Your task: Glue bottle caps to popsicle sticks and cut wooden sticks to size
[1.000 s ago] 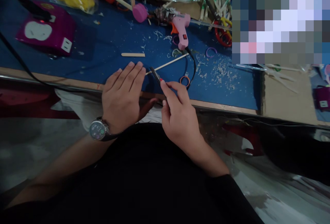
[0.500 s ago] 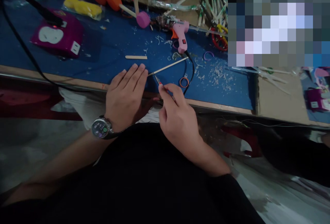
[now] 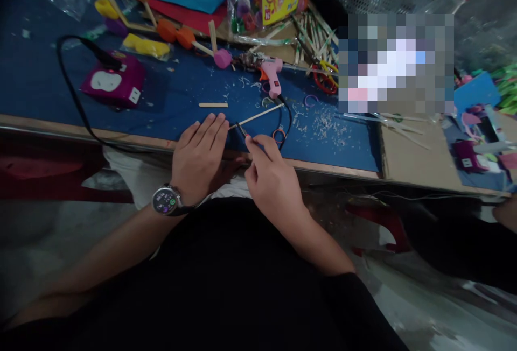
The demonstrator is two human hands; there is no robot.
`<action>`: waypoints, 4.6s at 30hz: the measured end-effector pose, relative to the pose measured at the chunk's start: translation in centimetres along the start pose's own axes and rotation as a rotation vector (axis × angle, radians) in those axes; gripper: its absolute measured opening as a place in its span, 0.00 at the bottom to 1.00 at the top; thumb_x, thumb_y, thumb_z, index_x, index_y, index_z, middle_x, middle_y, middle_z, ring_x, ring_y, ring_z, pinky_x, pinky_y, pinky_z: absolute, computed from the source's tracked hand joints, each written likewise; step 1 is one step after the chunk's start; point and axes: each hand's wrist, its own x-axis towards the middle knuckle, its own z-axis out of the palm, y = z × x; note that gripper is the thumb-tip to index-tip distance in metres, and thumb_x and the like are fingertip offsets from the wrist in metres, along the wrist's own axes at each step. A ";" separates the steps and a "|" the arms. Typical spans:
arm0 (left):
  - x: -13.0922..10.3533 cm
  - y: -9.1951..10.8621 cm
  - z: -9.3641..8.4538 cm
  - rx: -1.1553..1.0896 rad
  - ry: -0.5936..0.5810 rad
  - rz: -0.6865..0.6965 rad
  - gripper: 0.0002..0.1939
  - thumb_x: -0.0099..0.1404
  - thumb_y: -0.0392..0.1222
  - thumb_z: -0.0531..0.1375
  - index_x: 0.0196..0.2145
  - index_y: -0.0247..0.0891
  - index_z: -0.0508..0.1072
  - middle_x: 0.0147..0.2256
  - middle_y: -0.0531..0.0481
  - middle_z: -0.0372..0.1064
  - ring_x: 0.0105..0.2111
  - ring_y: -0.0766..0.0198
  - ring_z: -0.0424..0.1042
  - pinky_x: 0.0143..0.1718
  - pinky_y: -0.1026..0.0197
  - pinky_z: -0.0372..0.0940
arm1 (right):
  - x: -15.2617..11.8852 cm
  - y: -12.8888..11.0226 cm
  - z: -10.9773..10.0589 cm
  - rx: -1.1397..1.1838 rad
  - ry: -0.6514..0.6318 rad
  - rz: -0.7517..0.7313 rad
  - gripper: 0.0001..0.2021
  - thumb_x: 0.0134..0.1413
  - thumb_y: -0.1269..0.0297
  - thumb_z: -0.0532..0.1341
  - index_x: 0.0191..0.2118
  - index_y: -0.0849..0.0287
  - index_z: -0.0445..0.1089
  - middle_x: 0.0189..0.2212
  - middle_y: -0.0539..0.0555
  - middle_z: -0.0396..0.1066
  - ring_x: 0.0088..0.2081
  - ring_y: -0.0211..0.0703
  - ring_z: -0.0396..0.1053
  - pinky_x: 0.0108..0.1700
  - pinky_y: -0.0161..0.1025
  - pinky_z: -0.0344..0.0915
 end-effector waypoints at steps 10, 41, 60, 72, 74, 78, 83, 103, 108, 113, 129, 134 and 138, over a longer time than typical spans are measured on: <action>0.0 0.0 -0.2 -0.033 0.012 -0.009 0.40 0.78 0.55 0.61 0.78 0.31 0.59 0.75 0.29 0.61 0.76 0.37 0.62 0.76 0.35 0.58 | -0.9 0.5 -1.1 0.051 0.031 -0.017 0.25 0.68 0.74 0.57 0.67 0.56 0.72 0.61 0.64 0.75 0.65 0.55 0.75 0.68 0.57 0.76; -0.1 0.1 -0.3 0.033 0.006 -0.001 0.43 0.78 0.60 0.59 0.79 0.34 0.55 0.75 0.30 0.61 0.77 0.39 0.61 0.77 0.38 0.55 | -0.2 1.4 0.8 0.087 -0.042 0.079 0.26 0.78 0.64 0.51 0.75 0.56 0.67 0.63 0.67 0.73 0.65 0.60 0.72 0.64 0.61 0.78; -0.2 0.0 -0.3 -0.010 -0.009 -0.029 0.43 0.78 0.61 0.60 0.79 0.35 0.56 0.76 0.31 0.59 0.78 0.41 0.59 0.78 0.39 0.54 | -0.1 1.9 1.0 0.088 -0.018 0.055 0.26 0.78 0.64 0.51 0.75 0.54 0.67 0.62 0.65 0.73 0.63 0.55 0.74 0.69 0.60 0.73; 0.6 1.7 -2.0 -0.004 -0.128 -0.064 0.42 0.79 0.57 0.58 0.77 0.22 0.57 0.78 0.23 0.51 0.80 0.34 0.52 0.79 0.35 0.51 | -0.1 0.8 1.1 -0.021 -0.063 0.057 0.28 0.76 0.69 0.51 0.75 0.61 0.66 0.62 0.68 0.72 0.64 0.57 0.73 0.64 0.58 0.78; 0.9 2.0 -1.7 -0.021 -0.142 -0.075 0.44 0.79 0.56 0.58 0.78 0.20 0.55 0.78 0.21 0.49 0.80 0.33 0.50 0.80 0.34 0.49 | 0.0 0.7 1.1 -0.033 -0.076 0.068 0.28 0.75 0.69 0.51 0.75 0.63 0.66 0.62 0.69 0.71 0.63 0.58 0.73 0.62 0.57 0.79; 1.0 2.1 -0.8 0.001 -0.148 -0.104 0.45 0.78 0.54 0.59 0.77 0.16 0.54 0.78 0.19 0.50 0.80 0.31 0.51 0.81 0.34 0.47 | 0.1 0.3 1.3 -0.046 -0.101 0.094 0.29 0.76 0.69 0.50 0.76 0.61 0.64 0.63 0.69 0.70 0.63 0.59 0.73 0.60 0.57 0.80; 0.9 1.8 -0.3 0.041 -0.136 -0.079 0.43 0.78 0.52 0.60 0.77 0.17 0.55 0.78 0.19 0.51 0.79 0.32 0.52 0.80 0.35 0.50 | -0.3 -0.1 0.6 -0.086 -0.127 0.102 0.29 0.76 0.70 0.50 0.76 0.63 0.65 0.63 0.70 0.69 0.62 0.59 0.74 0.58 0.55 0.81; 0.6 1.5 0.3 0.027 -0.091 -0.067 0.43 0.78 0.55 0.61 0.77 0.23 0.56 0.77 0.23 0.54 0.79 0.36 0.54 0.81 0.37 0.51 | 0.7 -0.7 -0.4 -0.185 -0.196 0.091 0.29 0.75 0.69 0.50 0.77 0.63 0.64 0.63 0.70 0.69 0.55 0.56 0.77 0.53 0.50 0.81; 0.6 1.6 0.2 0.020 -0.087 -0.077 0.43 0.77 0.54 0.61 0.77 0.24 0.56 0.77 0.24 0.54 0.79 0.37 0.54 0.81 0.36 0.51 | 1.2 -0.9 -0.4 -0.185 -0.235 0.103 0.30 0.75 0.69 0.48 0.78 0.62 0.62 0.64 0.70 0.68 0.53 0.56 0.76 0.51 0.51 0.82; 0.7 1.8 -0.1 0.033 -0.123 -0.077 0.42 0.78 0.53 0.61 0.77 0.21 0.56 0.77 0.22 0.53 0.79 0.37 0.53 0.81 0.37 0.51 | 0.9 -1.1 -1.0 -0.184 -0.226 0.096 0.30 0.75 0.69 0.49 0.77 0.63 0.63 0.63 0.70 0.69 0.53 0.57 0.76 0.50 0.52 0.82; 0.6 1.7 0.0 0.011 -0.130 -0.085 0.43 0.77 0.53 0.61 0.77 0.21 0.56 0.78 0.23 0.51 0.80 0.36 0.52 0.81 0.35 0.49 | 1.2 -0.8 -0.2 -0.204 -0.222 0.090 0.30 0.75 0.70 0.50 0.78 0.64 0.62 0.63 0.70 0.70 0.52 0.56 0.78 0.49 0.50 0.82; 0.6 1.7 0.0 0.063 -0.132 -0.064 0.43 0.77 0.52 0.61 0.77 0.18 0.55 0.78 0.22 0.52 0.79 0.35 0.53 0.80 0.35 0.51 | 1.2 -0.8 -0.2 -0.204 -0.231 0.117 0.30 0.75 0.69 0.49 0.78 0.63 0.62 0.63 0.70 0.69 0.50 0.56 0.77 0.47 0.52 0.82; 0.6 1.7 0.0 0.061 -0.120 -0.063 0.43 0.77 0.52 0.62 0.77 0.18 0.56 0.77 0.21 0.52 0.79 0.33 0.54 0.80 0.33 0.52 | 0.7 -0.7 -0.2 -0.190 -0.222 0.100 0.30 0.76 0.69 0.49 0.78 0.64 0.61 0.63 0.71 0.69 0.51 0.56 0.77 0.49 0.52 0.82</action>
